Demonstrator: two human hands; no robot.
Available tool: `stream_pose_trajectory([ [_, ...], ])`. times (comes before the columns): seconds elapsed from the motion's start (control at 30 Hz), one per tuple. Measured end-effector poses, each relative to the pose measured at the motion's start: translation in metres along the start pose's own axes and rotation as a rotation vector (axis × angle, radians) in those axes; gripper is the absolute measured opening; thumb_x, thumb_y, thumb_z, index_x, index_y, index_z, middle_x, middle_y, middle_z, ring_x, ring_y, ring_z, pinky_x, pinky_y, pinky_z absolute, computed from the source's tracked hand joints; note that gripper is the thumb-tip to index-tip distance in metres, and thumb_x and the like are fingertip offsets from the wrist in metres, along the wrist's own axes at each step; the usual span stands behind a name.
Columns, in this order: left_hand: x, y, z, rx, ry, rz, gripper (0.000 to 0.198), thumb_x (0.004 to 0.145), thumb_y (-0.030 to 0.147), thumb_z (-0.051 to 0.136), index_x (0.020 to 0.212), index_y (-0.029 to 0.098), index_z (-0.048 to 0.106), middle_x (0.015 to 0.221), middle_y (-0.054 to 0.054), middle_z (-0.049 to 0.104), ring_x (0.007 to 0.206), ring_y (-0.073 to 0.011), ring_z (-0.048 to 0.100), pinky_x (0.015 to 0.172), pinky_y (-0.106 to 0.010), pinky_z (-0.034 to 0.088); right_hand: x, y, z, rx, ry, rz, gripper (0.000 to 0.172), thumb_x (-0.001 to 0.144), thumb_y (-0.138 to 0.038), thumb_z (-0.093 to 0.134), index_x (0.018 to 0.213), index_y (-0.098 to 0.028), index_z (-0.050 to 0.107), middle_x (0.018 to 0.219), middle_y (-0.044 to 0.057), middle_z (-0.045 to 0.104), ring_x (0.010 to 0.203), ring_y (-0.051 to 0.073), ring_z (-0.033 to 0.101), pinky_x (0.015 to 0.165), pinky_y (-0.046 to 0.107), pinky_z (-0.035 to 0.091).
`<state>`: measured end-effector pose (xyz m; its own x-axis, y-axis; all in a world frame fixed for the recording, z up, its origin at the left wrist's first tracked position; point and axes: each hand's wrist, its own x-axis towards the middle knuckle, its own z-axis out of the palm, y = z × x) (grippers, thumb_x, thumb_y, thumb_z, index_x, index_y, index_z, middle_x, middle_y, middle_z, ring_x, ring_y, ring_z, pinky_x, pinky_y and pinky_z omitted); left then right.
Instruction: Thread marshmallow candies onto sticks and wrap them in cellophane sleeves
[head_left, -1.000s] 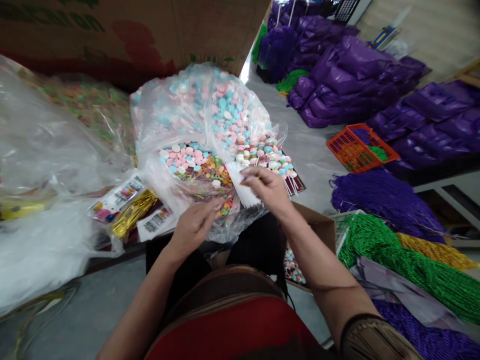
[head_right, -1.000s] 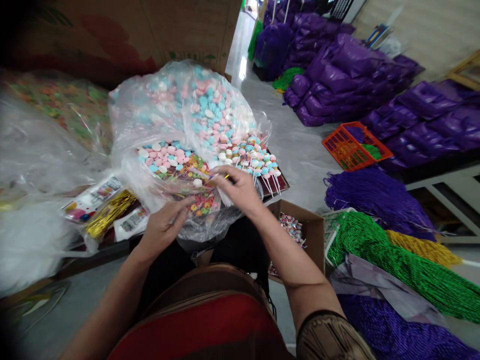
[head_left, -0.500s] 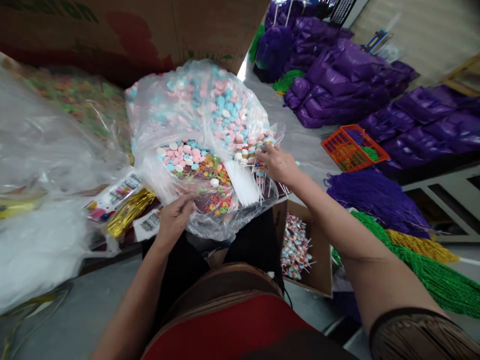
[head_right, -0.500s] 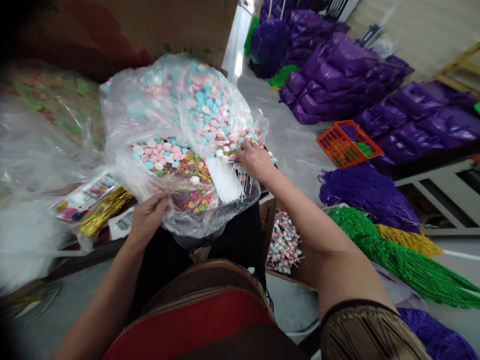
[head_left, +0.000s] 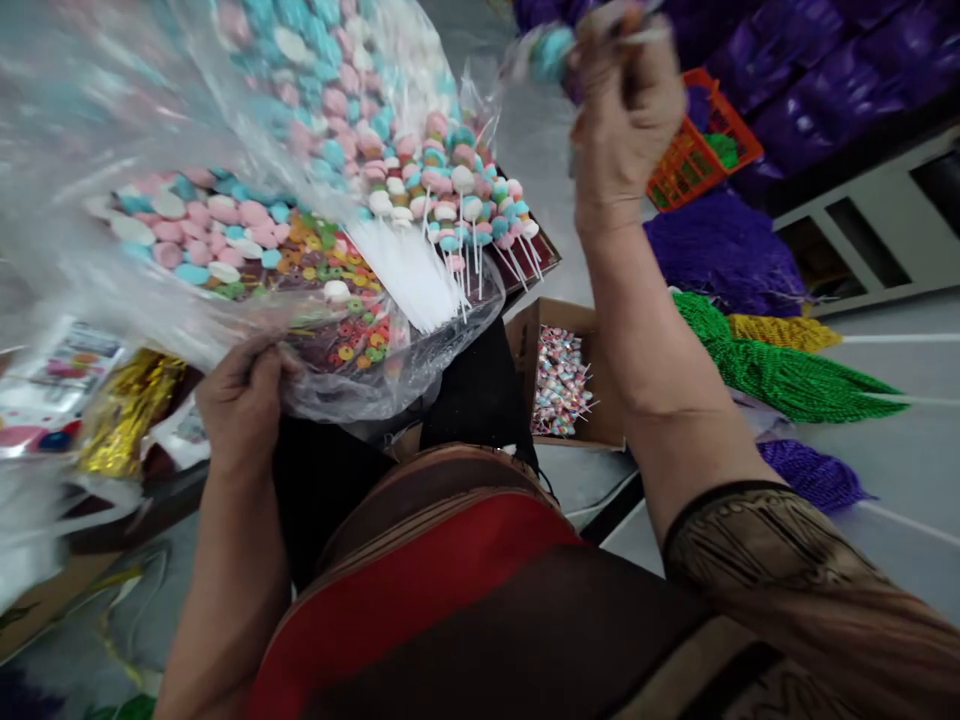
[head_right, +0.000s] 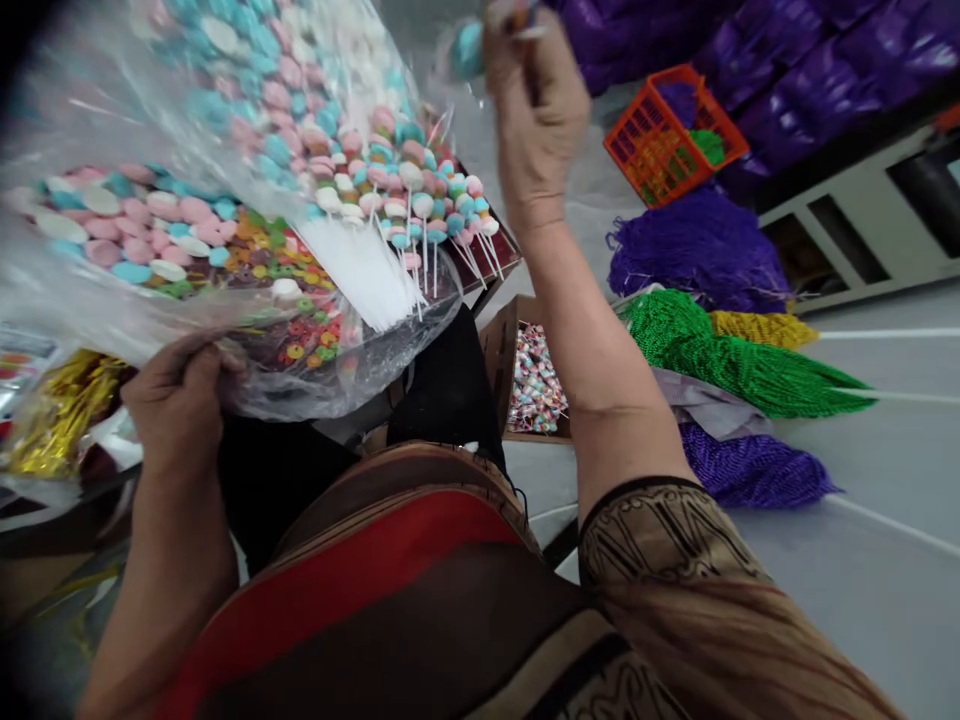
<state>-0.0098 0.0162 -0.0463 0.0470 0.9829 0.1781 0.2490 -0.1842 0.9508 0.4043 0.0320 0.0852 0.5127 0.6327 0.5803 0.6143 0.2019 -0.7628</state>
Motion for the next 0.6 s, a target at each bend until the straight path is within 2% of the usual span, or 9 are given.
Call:
stream_pose_trajectory([
  [0.03, 0.0, 0.0, 0.0, 0.006, 0.002, 0.004, 0.018, 0.085, 0.024, 0.071, 0.099, 0.027, 0.082, 0.063, 0.01, 0.069, 0.058, -0.0078, 0.059, 0.062, -0.022, 0.05, -0.001, 0.0, -0.016, 0.018, 0.135, -0.022, 0.038, 0.098, -0.037, 0.044, 0.095, -0.02, 0.077, 0.095, 0.0, 0.069, 0.122, 0.024, 0.069, 0.09, 0.04, 0.052],
  [0.07, 0.0, 0.0, 0.0, 0.02, 0.007, 0.008, 0.019, 0.084, 0.024, 0.071, 0.1, 0.027, 0.082, 0.063, 0.01, 0.069, 0.058, -0.0079, 0.058, 0.061, -0.022, 0.05, -0.005, 0.001, -0.035, -0.006, 0.212, -0.034, 0.044, 0.098, -0.043, 0.041, 0.096, -0.019, 0.078, 0.097, 0.002, 0.072, 0.12, 0.025, 0.069, 0.085, 0.039, 0.052],
  [0.1, 0.0, 0.0, 0.0, 0.039, 0.02, 0.014, 0.02, 0.084, 0.023, 0.071, 0.1, 0.027, 0.082, 0.062, 0.01, 0.068, 0.058, -0.0079, 0.058, 0.061, -0.023, 0.05, -0.011, 0.004, -0.054, -0.054, 0.269, -0.019, 0.067, 0.099, -0.054, 0.021, 0.093, -0.019, 0.079, 0.103, 0.004, 0.074, 0.121, 0.026, 0.069, 0.077, 0.039, 0.05],
  [0.13, -0.001, 0.001, 0.0, 0.056, 0.028, 0.017, 0.021, 0.084, 0.022, 0.071, 0.101, 0.027, 0.082, 0.062, 0.009, 0.069, 0.058, -0.0081, 0.058, 0.061, -0.023, 0.05, -0.02, 0.008, -0.074, -0.109, 0.27, 0.03, 0.076, 0.1, -0.061, 0.013, 0.096, -0.023, 0.078, 0.108, 0.005, 0.074, 0.125, 0.028, 0.068, 0.075, 0.039, 0.052],
  [0.23, 0.0, 0.003, 0.002, 0.084, 0.042, 0.014, 0.022, 0.082, 0.021, 0.071, 0.099, 0.028, 0.083, 0.061, 0.009, 0.068, 0.058, -0.0084, 0.058, 0.062, -0.023, 0.05, -0.066, 0.035, -0.126, -0.252, 0.338, 0.24, 0.057, 0.101, -0.069, 0.029, 0.108, -0.03, 0.07, 0.111, 0.008, 0.073, 0.113, 0.026, 0.073, 0.076, 0.039, 0.06],
  [0.3, 0.0, 0.005, 0.005, 0.098, 0.05, 0.029, 0.023, 0.08, 0.022, 0.07, 0.098, 0.028, 0.083, 0.06, 0.009, 0.068, 0.056, -0.0086, 0.058, 0.061, -0.023, 0.05, -0.11, 0.065, -0.146, -0.239, 0.383, 0.424, 0.049, 0.101, -0.067, 0.035, 0.101, -0.027, 0.064, 0.094, 0.007, 0.071, 0.094, 0.02, 0.075, 0.076, 0.035, 0.059],
  [0.43, 0.0, 0.009, 0.011, 0.179, 0.112, 0.13, 0.03, 0.073, 0.022, 0.064, 0.096, 0.023, 0.084, 0.056, 0.007, 0.065, 0.049, -0.009, 0.055, 0.056, -0.024, 0.047, -0.211, 0.12, -0.151, -0.307, 0.31, 0.796, 0.035, 0.101, -0.051, 0.049, 0.087, -0.02, 0.058, 0.07, -0.002, 0.065, 0.067, 0.012, 0.062, 0.068, 0.027, 0.052],
  [0.5, -0.001, 0.009, 0.013, 0.198, 0.11, 0.145, 0.032, 0.072, 0.023, 0.062, 0.096, 0.021, 0.083, 0.055, 0.006, 0.065, 0.048, -0.0097, 0.056, 0.056, -0.025, 0.047, -0.255, 0.137, -0.144, -0.378, 0.263, 0.942, 0.035, 0.099, -0.048, 0.054, 0.084, -0.017, 0.062, 0.067, -0.003, 0.064, 0.069, 0.013, 0.062, 0.069, 0.028, 0.053],
  [0.6, 0.0, 0.007, 0.012, 0.185, 0.11, 0.135, 0.033, 0.071, 0.022, 0.062, 0.096, 0.023, 0.084, 0.056, 0.006, 0.066, 0.048, -0.0102, 0.056, 0.057, -0.026, 0.049, -0.3, 0.149, -0.136, -0.496, 0.204, 1.115, 0.032, 0.099, -0.043, 0.06, 0.106, -0.012, 0.068, 0.099, 0.005, 0.073, 0.093, 0.02, 0.069, 0.084, 0.036, 0.059],
])
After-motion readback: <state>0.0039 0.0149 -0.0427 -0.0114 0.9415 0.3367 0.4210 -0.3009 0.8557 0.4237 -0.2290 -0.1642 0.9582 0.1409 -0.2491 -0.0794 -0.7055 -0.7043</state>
